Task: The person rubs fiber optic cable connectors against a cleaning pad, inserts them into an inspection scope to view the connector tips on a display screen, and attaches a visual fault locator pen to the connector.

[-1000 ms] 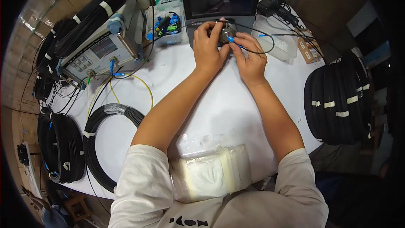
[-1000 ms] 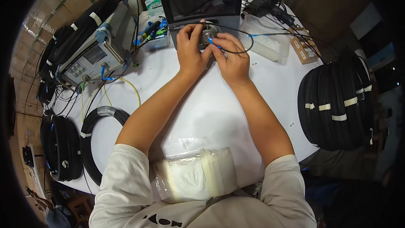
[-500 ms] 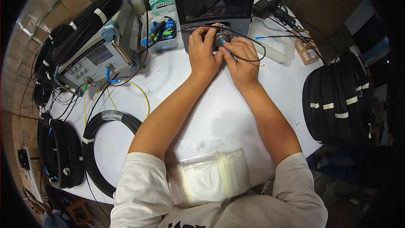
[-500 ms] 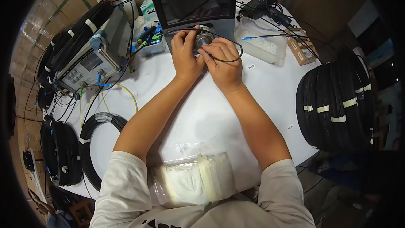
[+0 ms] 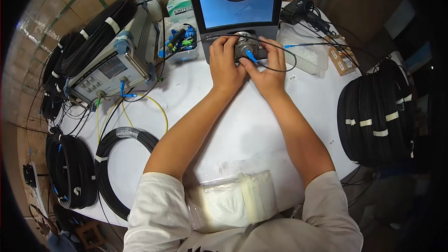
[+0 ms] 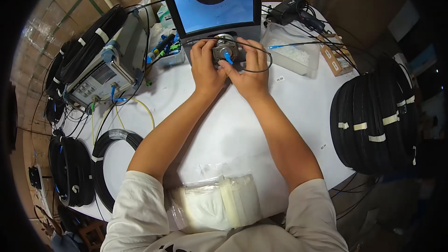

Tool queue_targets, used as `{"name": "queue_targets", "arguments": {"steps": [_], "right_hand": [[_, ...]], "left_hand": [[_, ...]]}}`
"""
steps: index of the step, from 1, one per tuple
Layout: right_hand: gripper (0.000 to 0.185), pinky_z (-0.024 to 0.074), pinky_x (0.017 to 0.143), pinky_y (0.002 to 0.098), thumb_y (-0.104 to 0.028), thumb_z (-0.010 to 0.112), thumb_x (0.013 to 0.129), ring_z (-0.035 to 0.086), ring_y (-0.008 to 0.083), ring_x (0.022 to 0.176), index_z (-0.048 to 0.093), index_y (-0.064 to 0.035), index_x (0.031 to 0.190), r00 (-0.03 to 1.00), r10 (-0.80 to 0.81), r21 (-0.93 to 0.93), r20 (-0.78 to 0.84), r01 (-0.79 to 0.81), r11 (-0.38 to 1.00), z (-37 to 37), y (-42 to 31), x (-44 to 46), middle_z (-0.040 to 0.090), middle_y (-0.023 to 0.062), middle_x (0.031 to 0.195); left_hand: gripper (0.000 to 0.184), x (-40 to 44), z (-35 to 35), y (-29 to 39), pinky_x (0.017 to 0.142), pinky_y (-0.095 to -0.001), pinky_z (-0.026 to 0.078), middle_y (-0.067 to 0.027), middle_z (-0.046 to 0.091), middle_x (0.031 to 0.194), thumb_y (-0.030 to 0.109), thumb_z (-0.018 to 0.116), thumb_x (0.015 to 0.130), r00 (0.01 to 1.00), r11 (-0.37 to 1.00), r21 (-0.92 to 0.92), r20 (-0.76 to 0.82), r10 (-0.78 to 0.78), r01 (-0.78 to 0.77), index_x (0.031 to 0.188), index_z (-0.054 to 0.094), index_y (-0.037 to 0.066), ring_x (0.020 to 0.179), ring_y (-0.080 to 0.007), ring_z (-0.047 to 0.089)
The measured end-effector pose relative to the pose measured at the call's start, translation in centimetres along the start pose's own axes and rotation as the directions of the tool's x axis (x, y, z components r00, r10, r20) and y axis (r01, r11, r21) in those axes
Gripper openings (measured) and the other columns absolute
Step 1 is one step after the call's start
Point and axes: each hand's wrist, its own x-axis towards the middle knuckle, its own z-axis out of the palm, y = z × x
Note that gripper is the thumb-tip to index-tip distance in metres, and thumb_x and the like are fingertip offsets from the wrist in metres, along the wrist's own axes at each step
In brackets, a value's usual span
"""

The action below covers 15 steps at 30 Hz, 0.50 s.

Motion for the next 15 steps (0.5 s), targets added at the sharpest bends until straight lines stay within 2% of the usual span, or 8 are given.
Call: {"name": "queue_targets", "arguments": {"steps": [2,6,9,12,13,15], "right_hand": [[0.058,0.0501,0.101,0.0419,-0.025,0.090,0.080,0.060,0.0328,0.117,0.062,-0.0020,0.125,0.991,0.096,0.046,0.089,-0.101,0.994,0.1,0.4,-0.3,0.063,0.0144,0.125],[0.057,0.0531,0.097,0.0394,-0.020,0.088,0.082,0.064,0.0305,0.113,0.060,-0.0013,0.128,0.984,0.137,0.106,0.112,-0.149,0.983,0.2,0.3,-0.4,0.063,0.0147,0.124],[0.052,0.0544,0.095,0.0368,-0.013,0.081,0.087,0.065,0.0262,0.110,0.057,0.0000,0.132,0.977,0.180,0.207,0.110,-0.200,0.958,0.1,0.3,-0.8,0.063,0.0141,0.124],[0.047,0.0539,0.094,0.0340,-0.011,0.071,0.094,0.065,0.0210,0.107,0.053,0.0012,0.135,0.934,0.323,0.573,0.153,-0.350,0.741,1.2,2.6,-1.7,0.065,0.0126,0.122],[0.034,0.0539,0.090,0.0330,-0.017,0.065,0.102,0.065,0.0176,0.101,0.058,0.0022,0.129,0.914,0.373,0.562,0.162,-0.396,0.726,1.0,3.2,-2.2,0.068,0.0117,0.118],[0.030,0.0539,0.088,0.0332,-0.021,0.063,0.104,0.066,0.0172,0.098,0.062,0.0026,0.123,0.883,0.438,0.440,0.169,-0.465,0.768,1.0,3.3,-1.8,0.069,0.0119,0.116]], "left_hand": [[0.061,0.0,0.1,0.0,0.095,-0.0463,0.050,-0.0140,0.058,0.125,0.003,0.079,0.069,1.000,1.000,-0.025,-0.010,-0.003,0.003,0.127,0.060,0.007,0.114,-0.0382,0.056],[0.060,0.0,0.1,-0.2,0.096,-0.0461,0.049,-0.0137,0.059,0.124,0.002,0.080,0.068,1.000,0.999,-0.034,-0.006,-0.012,0.012,0.125,0.061,0.007,0.114,-0.0377,0.056],[0.061,0.0,-0.2,0.0,0.097,-0.0461,0.049,-0.0138,0.058,0.124,0.003,0.082,0.067,1.000,0.998,-0.059,0.012,-0.028,0.029,0.124,0.061,0.007,0.114,-0.0377,0.056],[0.063,0.0,-0.2,0.2,0.099,-0.0460,0.049,-0.0143,0.057,0.127,0.003,0.081,0.068,0.998,0.997,-0.052,0.030,-0.050,0.051,0.126,0.059,0.007,0.119,-0.0379,0.055],[0.065,0.0,-0.2,0.1,0.100,-0.0461,0.049,-0.0144,0.057,0.127,0.002,0.081,0.067,0.998,0.997,-0.047,0.035,-0.052,0.054,0.128,0.058,0.007,0.120,-0.0379,0.055],[0.067,0.0,-0.2,0.1,0.100,-0.0461,0.049,-0.0145,0.056,0.128,0.002,0.081,0.067,0.998,0.998,-0.033,0.039,-0.047,0.048,0.129,0.058,0.007,0.120,-0.0381,0.055]]}}
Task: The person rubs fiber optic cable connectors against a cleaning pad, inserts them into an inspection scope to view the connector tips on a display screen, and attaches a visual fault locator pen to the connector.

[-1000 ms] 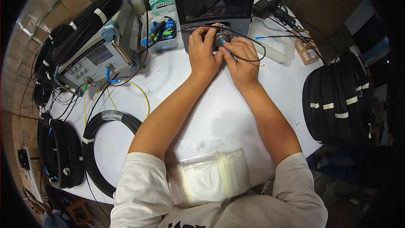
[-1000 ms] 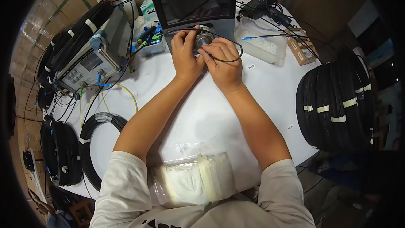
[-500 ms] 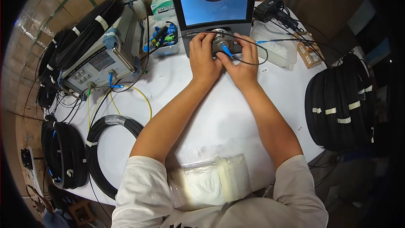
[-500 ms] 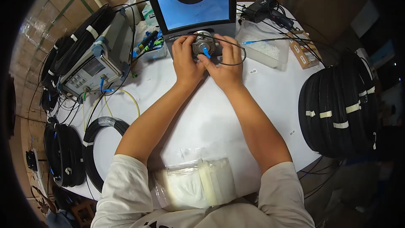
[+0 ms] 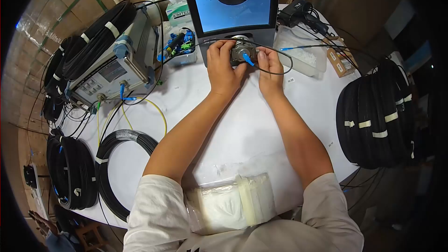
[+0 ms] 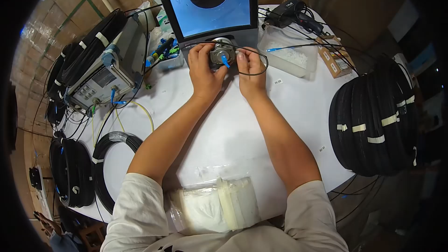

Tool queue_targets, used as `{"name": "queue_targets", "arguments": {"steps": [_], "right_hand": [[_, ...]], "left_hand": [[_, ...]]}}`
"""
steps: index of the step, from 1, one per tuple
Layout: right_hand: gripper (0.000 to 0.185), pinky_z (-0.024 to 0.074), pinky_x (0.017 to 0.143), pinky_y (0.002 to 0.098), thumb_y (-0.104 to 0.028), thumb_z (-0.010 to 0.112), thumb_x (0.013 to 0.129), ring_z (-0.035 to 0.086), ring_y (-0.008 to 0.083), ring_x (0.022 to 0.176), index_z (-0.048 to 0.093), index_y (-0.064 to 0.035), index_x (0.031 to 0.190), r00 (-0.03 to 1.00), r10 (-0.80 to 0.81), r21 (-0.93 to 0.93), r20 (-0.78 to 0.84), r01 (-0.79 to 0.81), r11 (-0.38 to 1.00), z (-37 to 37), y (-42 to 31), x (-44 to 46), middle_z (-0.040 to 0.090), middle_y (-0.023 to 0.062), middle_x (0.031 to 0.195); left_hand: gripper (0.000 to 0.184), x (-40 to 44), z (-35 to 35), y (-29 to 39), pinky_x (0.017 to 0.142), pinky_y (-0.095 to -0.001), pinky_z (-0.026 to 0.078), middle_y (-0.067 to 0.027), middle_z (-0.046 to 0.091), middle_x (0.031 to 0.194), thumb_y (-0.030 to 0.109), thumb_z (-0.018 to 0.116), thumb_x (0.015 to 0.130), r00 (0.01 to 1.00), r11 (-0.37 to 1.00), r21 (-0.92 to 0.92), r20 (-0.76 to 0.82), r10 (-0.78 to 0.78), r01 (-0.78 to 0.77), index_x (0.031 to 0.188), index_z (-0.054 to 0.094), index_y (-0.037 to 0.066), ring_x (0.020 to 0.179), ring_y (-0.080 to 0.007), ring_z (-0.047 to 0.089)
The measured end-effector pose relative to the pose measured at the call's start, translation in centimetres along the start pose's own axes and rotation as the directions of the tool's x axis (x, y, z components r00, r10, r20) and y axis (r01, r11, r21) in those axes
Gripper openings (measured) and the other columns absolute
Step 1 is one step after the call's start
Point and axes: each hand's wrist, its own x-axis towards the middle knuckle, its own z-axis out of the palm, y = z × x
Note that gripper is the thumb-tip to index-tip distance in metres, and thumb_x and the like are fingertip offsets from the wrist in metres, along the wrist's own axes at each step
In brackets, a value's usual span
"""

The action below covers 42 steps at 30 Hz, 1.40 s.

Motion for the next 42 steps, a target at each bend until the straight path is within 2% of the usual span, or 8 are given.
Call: {"name": "queue_targets", "arguments": {"steps": [2,5,8,11,14,20,39,42], "right_hand": [[0.031,0.0540,0.083,0.0346,-0.027,0.060,0.108,0.067,0.0181,0.093,0.067,0.0024,0.114,0.999,0.007,-0.074,-0.044,-0.011,0.997,0.3,-0.2,0.2,0.069,0.0130,0.113],[0.030,0.0539,0.087,0.0355,-0.025,0.059,0.108,0.068,0.0227,0.097,0.069,0.0010,0.118,0.993,-0.100,0.026,-0.056,0.102,0.994,0.9,-1.2,0.7,0.068,0.0145,0.113],[0.029,0.0531,0.092,0.0375,-0.022,0.058,0.107,0.066,0.0283,0.105,0.071,-0.0006,0.121,0.934,-0.355,-0.254,0.040,0.353,0.900,0.6,-3.4,1.3,0.067,0.0162,0.116],[0.030,0.0520,0.097,0.0391,-0.021,0.057,0.106,0.064,0.0309,0.112,0.073,-0.0012,0.122,0.922,-0.377,-0.234,0.090,0.388,0.892,1.0,-3.4,1.0,0.065,0.0170,0.121],[0.029,0.0525,0.096,0.0390,-0.020,0.057,0.106,0.063,0.0303,0.113,0.073,-0.0004,0.120,0.932,-0.351,-0.206,0.092,0.363,0.909,0.9,-3.7,1.0,0.064,0.0166,0.123],[0.028,0.0529,0.095,0.0382,-0.017,0.058,0.105,0.064,0.0295,0.111,0.074,0.0002,0.120,0.943,-0.320,-0.207,0.086,0.331,0.921,1.1,-4.0,0.9,0.064,0.0161,0.122],[0.027,0.0535,0.094,0.0379,-0.016,0.059,0.105,0.065,0.0299,0.112,0.074,-0.0002,0.120,0.948,-0.308,-0.209,0.074,0.317,0.925,1.2,-4.1,0.9,0.066,0.0178,0.122],[0.028,0.0544,0.091,0.0367,-0.018,0.058,0.107,0.067,0.0262,0.107,0.072,-0.0003,0.124,0.920,-0.382,-0.240,0.083,0.391,0.889,1.1,-3.7,1.0,0.069,0.0155,0.117]], "left_hand": [[0.069,0.0,0.1,0.0,0.100,-0.0460,0.049,-0.0151,0.056,0.128,0.002,0.081,0.067,1.000,1.000,0.008,0.001,0.001,-0.001,0.132,0.057,0.007,0.120,-0.0386,0.055],[0.070,-0.1,0.2,0.1,0.100,-0.0461,0.049,-0.0153,0.056,0.128,0.003,0.080,0.068,1.000,1.000,0.009,-0.016,0.006,-0.006,0.133,0.058,0.008,0.119,-0.0388,0.055],[0.069,-0.1,-0.1,0.1,0.099,-0.0465,0.050,-0.0156,0.056,0.128,0.004,0.080,0.068,1.000,1.000,0.015,0.019,0.013,-0.013,0.134,0.058,0.009,0.119,-0.0389,0.055],[0.068,-0.1,0.0,0.0,0.098,-0.0470,0.050,-0.0156,0.056,0.128,0.004,0.080,0.069,0.999,0.999,0.014,0.001,0.035,-0.035,0.134,0.059,0.009,0.118,-0.0389,0.055],[0.066,-0.1,0.1,0.1,0.095,-0.0465,0.049,-0.0138,0.057,0.125,0.003,0.080,0.069,1.000,1.000,0.003,-0.018,0.022,-0.022,0.131,0.061,0.014,0.114,-0.0372,0.056],[0.066,-0.1,-0.1,0.1,0.097,-0.0469,0.050,-0.0155,0.057,0.127,0.004,0.079,0.070,0.999,0.999,0.005,-0.005,0.041,-0.041,0.133,0.060,0.010,0.117,-0.0391,0.055],[0.069,-0.1,-0.1,0.3,0.097,-0.0469,0.049,-0.0144,0.057,0.127,0.003,0.081,0.069,1.000,1.000,0.003,0.000,0.021,-0.021,0.133,0.060,0.013,0.117,-0.0381,0.055],[0.067,-0.1,-0.1,0.2,0.099,-0.0468,0.050,-0.0160,0.056,0.128,0.004,0.080,0.070,1.000,1.000,0.006,0.007,0.024,-0.024,0.133,0.059,0.011,0.119,-0.0394,0.055]]}}
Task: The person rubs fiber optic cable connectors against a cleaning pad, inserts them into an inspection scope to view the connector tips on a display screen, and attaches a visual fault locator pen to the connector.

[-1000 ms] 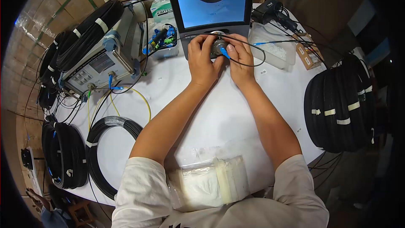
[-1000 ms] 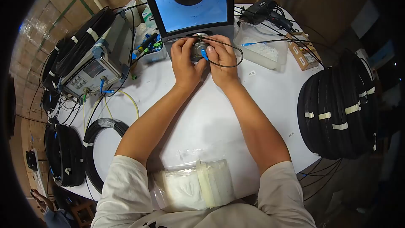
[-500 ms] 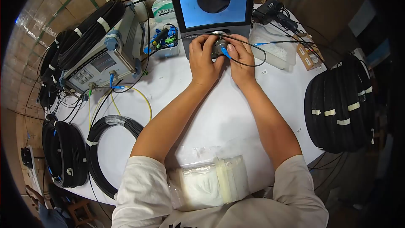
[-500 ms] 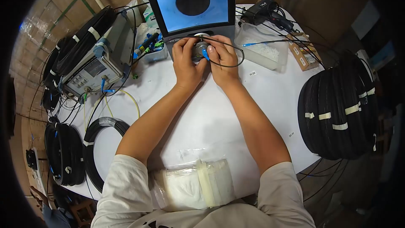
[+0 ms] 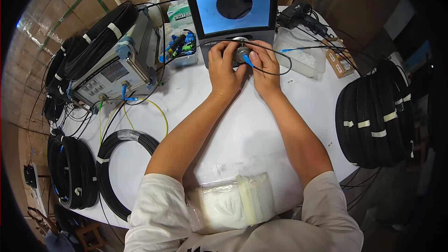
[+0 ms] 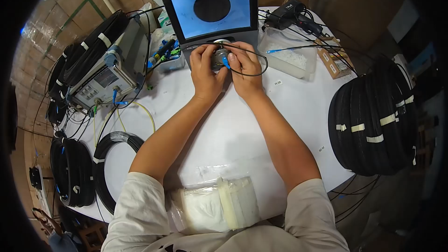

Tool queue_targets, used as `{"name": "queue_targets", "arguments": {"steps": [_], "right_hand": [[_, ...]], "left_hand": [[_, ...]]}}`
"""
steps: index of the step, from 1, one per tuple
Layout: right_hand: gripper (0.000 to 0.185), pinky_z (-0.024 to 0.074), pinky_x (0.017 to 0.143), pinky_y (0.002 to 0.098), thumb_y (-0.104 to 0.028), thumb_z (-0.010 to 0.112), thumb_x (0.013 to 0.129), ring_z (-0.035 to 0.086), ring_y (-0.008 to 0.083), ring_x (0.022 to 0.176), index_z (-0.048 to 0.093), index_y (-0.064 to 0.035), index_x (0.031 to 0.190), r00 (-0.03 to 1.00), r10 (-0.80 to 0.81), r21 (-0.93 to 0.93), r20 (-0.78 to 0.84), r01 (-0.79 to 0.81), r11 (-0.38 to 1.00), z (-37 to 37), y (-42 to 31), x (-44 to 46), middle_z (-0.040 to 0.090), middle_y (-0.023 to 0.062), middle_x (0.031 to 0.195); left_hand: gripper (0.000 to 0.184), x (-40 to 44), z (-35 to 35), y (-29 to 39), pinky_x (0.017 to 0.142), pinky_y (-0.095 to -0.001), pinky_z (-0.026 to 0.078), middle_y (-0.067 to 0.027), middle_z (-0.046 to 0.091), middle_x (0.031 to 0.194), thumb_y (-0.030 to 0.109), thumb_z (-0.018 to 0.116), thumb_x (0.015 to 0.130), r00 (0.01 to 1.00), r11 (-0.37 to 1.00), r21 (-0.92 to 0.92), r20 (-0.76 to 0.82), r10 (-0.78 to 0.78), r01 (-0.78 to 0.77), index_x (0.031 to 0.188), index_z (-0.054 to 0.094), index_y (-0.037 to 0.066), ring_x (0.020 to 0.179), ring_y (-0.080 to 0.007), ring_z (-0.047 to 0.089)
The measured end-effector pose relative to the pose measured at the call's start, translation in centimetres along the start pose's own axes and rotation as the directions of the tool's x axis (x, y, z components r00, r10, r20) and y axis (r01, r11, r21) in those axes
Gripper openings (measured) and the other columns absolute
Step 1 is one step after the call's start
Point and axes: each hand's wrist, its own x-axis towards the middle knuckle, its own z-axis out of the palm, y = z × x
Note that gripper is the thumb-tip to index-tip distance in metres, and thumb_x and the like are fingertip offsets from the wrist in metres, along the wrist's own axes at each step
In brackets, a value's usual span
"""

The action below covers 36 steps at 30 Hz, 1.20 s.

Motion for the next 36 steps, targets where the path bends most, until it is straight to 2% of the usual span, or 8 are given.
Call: {"name": "queue_targets", "arguments": {"steps": [3,9,15,21,24,30,34,36], "right_hand": [[0.029,0.0551,0.088,0.0350,-0.020,0.057,0.108,0.069,0.0217,0.099,0.068,-0.0004,0.127,0.953,0.283,0.303,-0.109,-0.240,0.922,1.2,1.2,-1.2,0.072,0.0123,0.110],[0.029,0.0549,0.089,0.0340,-0.021,0.056,0.109,0.069,0.0210,0.096,0.064,0.0002,0.126,0.941,0.333,0.143,-0.057,-0.323,0.936,0.2,2.4,-1.7,0.073,0.0123,0.109],[0.030,0.0540,0.096,0.0383,-0.014,0.065,0.099,0.066,0.0307,0.110,0.063,0.0018,0.124,0.985,0.172,0.198,-0.003,-0.168,0.966,-0.1,1.7,-1.7,0.063,0.0194,0.125],[0.050,0.0509,0.103,0.0433,-0.013,0.079,0.083,0.058,0.0359,0.123,0.061,-0.0015,0.128,1.000,-0.017,-0.097,-0.026,0.014,0.995,-0.6,-0.3,-1.5,0.057,0.0182,0.134],[0.053,0.0485,0.106,0.0448,-0.016,0.081,0.082,0.057,0.0357,0.125,0.061,-0.0033,0.129,0.993,-0.111,-0.184,-0.045,0.101,0.978,-0.5,-0.8,-1.4,0.058,0.0176,0.134],[0.029,0.0480,0.102,0.0447,-0.015,0.080,0.087,0.058,0.0346,0.120,0.073,-0.0086,0.114,0.967,-0.253,-0.318,-0.013,0.236,0.918,-0.9,-2.0,-1.1,0.065,0.0113,0.121],[0.014,0.0507,0.097,0.0430,-0.008,0.076,0.090,0.063,0.0345,0.109,0.076,-0.0066,0.104,0.944,-0.323,-0.172,-0.058,0.309,0.935,-1.1,-5.1,-0.3,0.070,0.0097,0.106],[0.014,0.0505,0.099,0.0428,-0.006,0.074,0.092,0.064,0.0343,0.109,0.074,-0.0039,0.106,0.970,-0.243,-0.098,-0.012,0.241,0.966,-1.2,-7.1,-1.5,0.071,0.0104,0.108]], "left_hand": [[0.068,0.1,0.0,0.0,0.099,-0.0471,0.049,-0.0159,0.056,0.128,0.004,0.081,0.069,1.000,1.000,-0.006,-0.007,-0.005,0.005,0.133,0.058,0.010,0.118,-0.0393,0.055],[0.067,0.1,0.1,0.0,0.098,-0.0473,0.048,-0.0156,0.057,0.127,0.004,0.082,0.069,1.000,1.000,-0.003,-0.022,-0.002,0.002,0.131,0.056,0.007,0.116,-0.0393,0.055],[0.068,0.1,0.2,0.0,0.097,-0.0468,0.048,-0.0152,0.056,0.127,0.006,0.083,0.068,1.000,1.000,-0.002,-0.021,-0.002,0.002,0.131,0.058,0.008,0.115,-0.0388,0.055],[0.070,0.0,0.2,-0.2,0.096,-0.0464,0.049,-0.0137,0.056,0.128,0.007,0.084,0.066,1.000,1.000,-0.011,-0.006,-0.015,0.014,0.131,0.059,0.011,0.115,-0.0375,0.055],[0.070,-0.1,0.1,-0.3,0.096,-0.0466,0.049,-0.0132,0.056,0.129,0.008,0.084,0.066,1.000,1.000,0.013,-0.007,-0.007,0.008,0.132,0.059,0.010,0.116,-0.0372,0.055],[0.069,-0.1,0.3,-0.3,0.098,-0.0464,0.048,-0.0129,0.056,0.129,0.007,0.082,0.066,1.000,1.000,0.004,-0.029,-0.008,0.008,0.131,0.060,0.009,0.116,-0.0374,0.055],[0.070,0.1,0.4,-0.4,0.098,-0.0462,0.048,-0.0124,0.057,0.129,0.007,0.082,0.066,0.999,0.999,0.036,-0.037,0.004,-0.003,0.132,0.060,0.009,0.117,-0.0374,0.055],[0.072,0.1,0.0,-0.4,0.101,-0.0463,0.048,-0.0151,0.058,0.128,0.010,0.084,0.070,1.000,0.999,0.044,-0.005,0.015,-0.014,0.137,0.058,0.008,0.118,-0.0375,0.055]]}}
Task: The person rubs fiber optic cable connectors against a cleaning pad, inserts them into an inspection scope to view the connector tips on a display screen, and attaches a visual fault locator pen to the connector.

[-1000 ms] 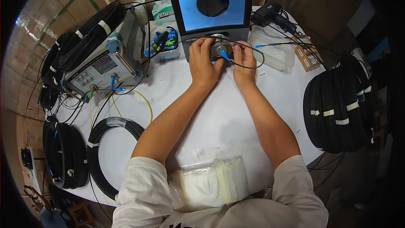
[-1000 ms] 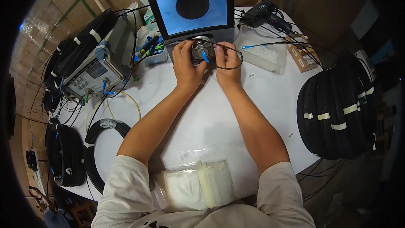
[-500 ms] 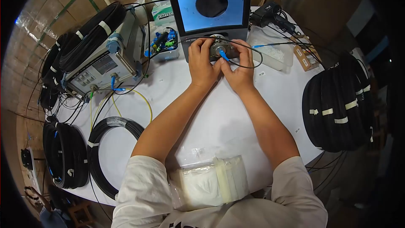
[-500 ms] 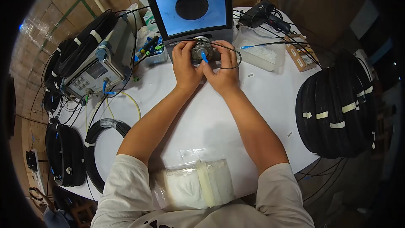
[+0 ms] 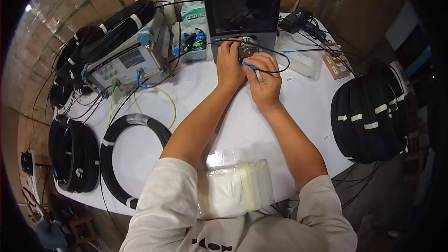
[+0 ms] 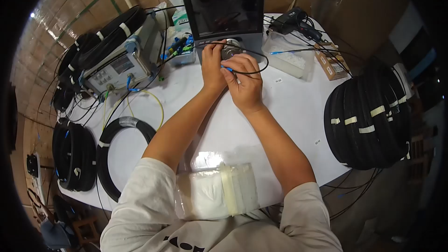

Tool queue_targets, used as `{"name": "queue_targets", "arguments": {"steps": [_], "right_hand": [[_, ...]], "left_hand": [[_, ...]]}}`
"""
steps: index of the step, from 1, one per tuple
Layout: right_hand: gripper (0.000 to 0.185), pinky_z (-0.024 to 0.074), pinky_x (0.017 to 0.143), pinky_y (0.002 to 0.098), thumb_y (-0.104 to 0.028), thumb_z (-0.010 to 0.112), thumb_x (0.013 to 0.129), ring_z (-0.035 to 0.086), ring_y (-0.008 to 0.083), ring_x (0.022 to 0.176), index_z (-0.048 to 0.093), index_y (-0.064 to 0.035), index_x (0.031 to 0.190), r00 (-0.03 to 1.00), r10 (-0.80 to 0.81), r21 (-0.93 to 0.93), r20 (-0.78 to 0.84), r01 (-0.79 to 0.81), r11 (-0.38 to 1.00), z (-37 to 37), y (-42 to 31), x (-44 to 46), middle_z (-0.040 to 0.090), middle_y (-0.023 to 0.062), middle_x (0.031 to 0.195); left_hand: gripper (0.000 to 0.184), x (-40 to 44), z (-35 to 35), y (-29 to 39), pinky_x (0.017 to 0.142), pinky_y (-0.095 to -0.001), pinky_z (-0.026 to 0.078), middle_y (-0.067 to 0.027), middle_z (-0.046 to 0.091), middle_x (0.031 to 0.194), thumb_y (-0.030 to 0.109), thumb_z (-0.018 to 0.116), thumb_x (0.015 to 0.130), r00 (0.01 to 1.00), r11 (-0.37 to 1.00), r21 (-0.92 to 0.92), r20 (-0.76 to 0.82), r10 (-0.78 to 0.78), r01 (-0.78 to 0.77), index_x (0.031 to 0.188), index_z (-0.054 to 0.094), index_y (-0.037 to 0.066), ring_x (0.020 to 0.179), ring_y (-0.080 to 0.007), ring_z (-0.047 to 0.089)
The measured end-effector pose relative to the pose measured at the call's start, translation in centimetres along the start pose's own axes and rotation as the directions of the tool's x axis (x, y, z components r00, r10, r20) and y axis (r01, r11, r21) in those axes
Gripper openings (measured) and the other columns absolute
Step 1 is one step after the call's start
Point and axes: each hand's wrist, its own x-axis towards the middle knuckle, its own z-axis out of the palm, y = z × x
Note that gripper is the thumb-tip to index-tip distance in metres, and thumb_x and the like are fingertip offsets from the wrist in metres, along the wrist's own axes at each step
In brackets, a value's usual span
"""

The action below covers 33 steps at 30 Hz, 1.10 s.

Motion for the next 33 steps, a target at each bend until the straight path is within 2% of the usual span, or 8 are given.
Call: {"name": "queue_targets", "arguments": {"steps": [3,11,13,14,15,19,27,33], "right_hand": [[0.013,0.0516,0.097,0.0410,-0.004,0.072,0.093,0.066,0.0332,0.107,0.072,0.0002,0.105,0.989,0.081,0.107,0.125,-0.094,0.990,-1.8,-4.6,-2.2,0.072,0.0127,0.108],[0.011,0.0537,0.089,0.0418,-0.005,0.074,0.091,0.067,0.0327,0.099,0.073,-0.0004,0.101,0.826,0.177,0.354,0.536,-0.410,0.841,-10.4,-15.5,-9.5,0.073,0.0125,0.101],[0.009,0.0537,0.089,0.0416,-0.006,0.074,0.092,0.067,0.0320,0.100,0.072,-0.0008,0.099,0.784,0.200,0.324,0.588,-0.454,0.830,-11.4,-16.6,-11.0,0.072,0.0118,0.100],[0.008,0.0536,0.089,0.0414,-0.006,0.074,0.092,0.067,0.0319,0.100,0.072,-0.0009,0.099,0.768,0.199,0.305,0.609,-0.457,0.836,-11.7,-17.0,-11.6,0.072,0.0117,0.100],[0.008,0.0535,0.089,0.0413,-0.006,0.073,0.092,0.067,0.0319,0.100,0.072,-0.0010,0.098,0.753,0.197,0.286,0.627,-0.458,0.842,-12.0,-17.2,-12.1,0.071,0.0116,0.099],[0.008,0.0525,0.088,0.0408,-0.006,0.074,0.091,0.066,0.0315,0.098,0.070,-0.0013,0.096,0.743,0.257,0.252,0.617,-0.497,0.831,-11.7,-18.1,-12.6,0.070,0.0118,0.098],[0.009,0.0500,0.094,0.0436,-0.004,0.076,0.085,0.063,0.0306,0.099,0.069,-0.0038,0.090,0.762,0.086,0.160,0.642,-0.243,0.957,-10.7,-18.2,-12.2,0.068,0.0062,0.096],[0.007,0.0493,0.093,0.0437,-0.008,0.073,0.089,0.063,0.0317,0.099,0.069,-0.0025,0.088,0.783,0.137,0.235,0.607,-0.342,0.910,-10.7,-18.0,-12.8,0.068,0.0093,0.092]], "left_hand": [[0.077,0.0,-0.4,0.8,0.101,-0.0469,0.047,-0.0128,0.057,0.130,0.008,0.085,0.065,0.998,0.998,-0.011,0.039,-0.055,0.056,0.138,0.058,0.010,0.119,-0.0373,0.054],[0.076,-0.3,0.8,-0.3,0.104,-0.0471,0.047,-0.0126,0.055,0.133,0.019,0.088,0.068,0.997,0.995,0.090,-0.053,0.058,-0.053,0.136,0.056,0.012,0.123,-0.0362,0.053],[0.074,-0.4,0.3,0.1,0.105,-0.0464,0.048,-0.0168,0.055,0.134,0.025,0.087,0.074,0.999,0.989,0.144,0.003,0.036,-0.036,0.138,0.054,0.009,0.124,-0.0392,0.054],[0.076,-0.2,0.8,0.0,0.104,-0.0487,0.046,-0.0163,0.053,0.137,0.015,0.086,0.071,0.999,0.991,0.127,-0.015,-0.034,0.036,0.139,0.054,0.012,0.123,-0.0403,0.053],[0.076,-0.4,1.2,0.0,0.105,-0.0487,0.046,-0.0166,0.053,0.137,0.015,0.086,0.071,0.999,0.992,0.126,-0.021,-0.029,0.032,0.139,0.054,0.012,0.123,-0.0405,0.053],[0.078,-0.5,1.0,-0.2,0.106,-0.0485,0.046,-0.0172,0.053,0.138,0.017,0.086,0.070,1.000,0.990,0.141,-0.021,-0.013,0.015,0.140,0.052,0.011,0.125,-0.0406,0.053],[0.077,-0.8,0.8,0.0,0.106,-0.0479,0.045,-0.0173,0.052,0.139,0.017,0.084,0.072,1.000,0.988,0.153,-0.015,0.014,-0.012,0.140,0.050,0.010,0.124,-0.0412,0.053],[0.077,-1.5,0.7,-0.5,0.108,-0.0497,0.044,-0.0215,0.052,0.138,0.020,0.081,0.077,0.997,0.984,0.170,-0.044,0.063,-0.054,0.143,0.045,0.003,0.126,-0.0435,0.052]]}}
